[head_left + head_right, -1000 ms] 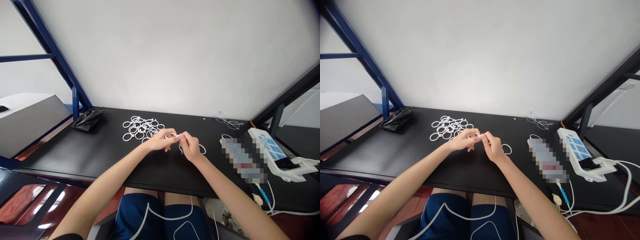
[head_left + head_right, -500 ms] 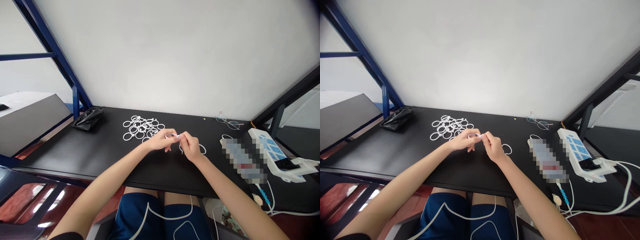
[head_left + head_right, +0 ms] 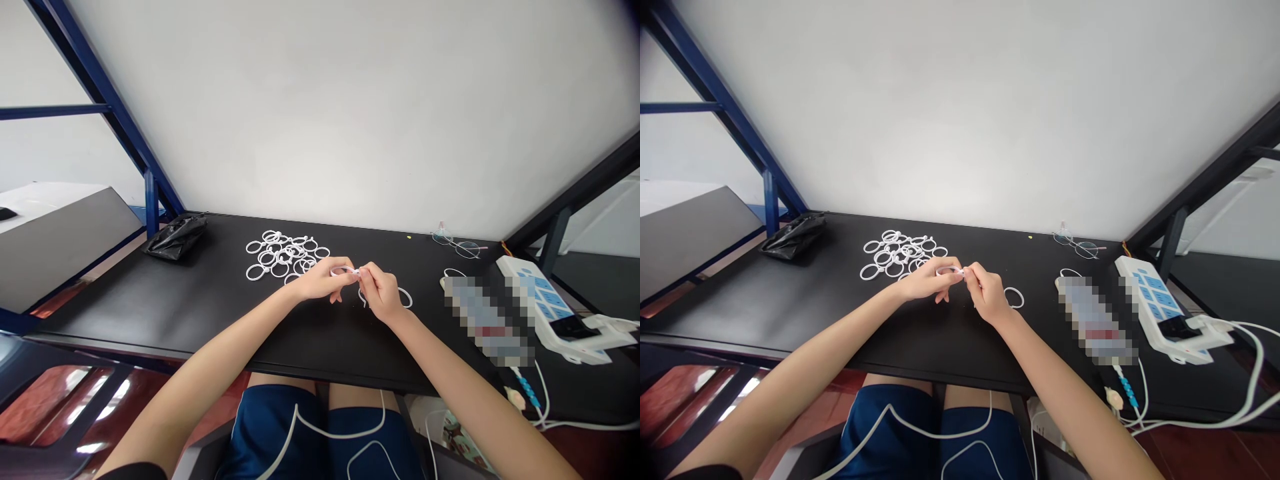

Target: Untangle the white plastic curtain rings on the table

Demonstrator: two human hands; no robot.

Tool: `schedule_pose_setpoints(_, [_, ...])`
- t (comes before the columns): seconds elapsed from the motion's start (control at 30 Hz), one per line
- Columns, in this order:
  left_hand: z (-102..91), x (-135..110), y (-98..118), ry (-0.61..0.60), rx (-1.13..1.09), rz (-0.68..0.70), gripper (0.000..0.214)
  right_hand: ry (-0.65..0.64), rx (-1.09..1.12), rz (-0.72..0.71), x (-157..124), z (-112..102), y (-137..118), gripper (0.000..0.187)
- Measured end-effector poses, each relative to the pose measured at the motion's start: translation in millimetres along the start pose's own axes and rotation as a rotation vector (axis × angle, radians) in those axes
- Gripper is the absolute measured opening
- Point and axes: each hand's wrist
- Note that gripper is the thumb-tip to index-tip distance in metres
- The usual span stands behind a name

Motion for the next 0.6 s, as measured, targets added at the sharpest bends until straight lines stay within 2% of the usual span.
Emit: schedule_pose_setpoints(0.6, [0.1,0.4,1.9,-0.010,-0.024,-0.010,0.023,-0.009,0.028,0.022,0.4,2.2,2.1,0.032])
Point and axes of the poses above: each hand's wrist, its own x-axis towards the middle knuckle, its own z-axis out of the palm, y = z × x, and after that the axes turned 8 degrees about y, right-handed
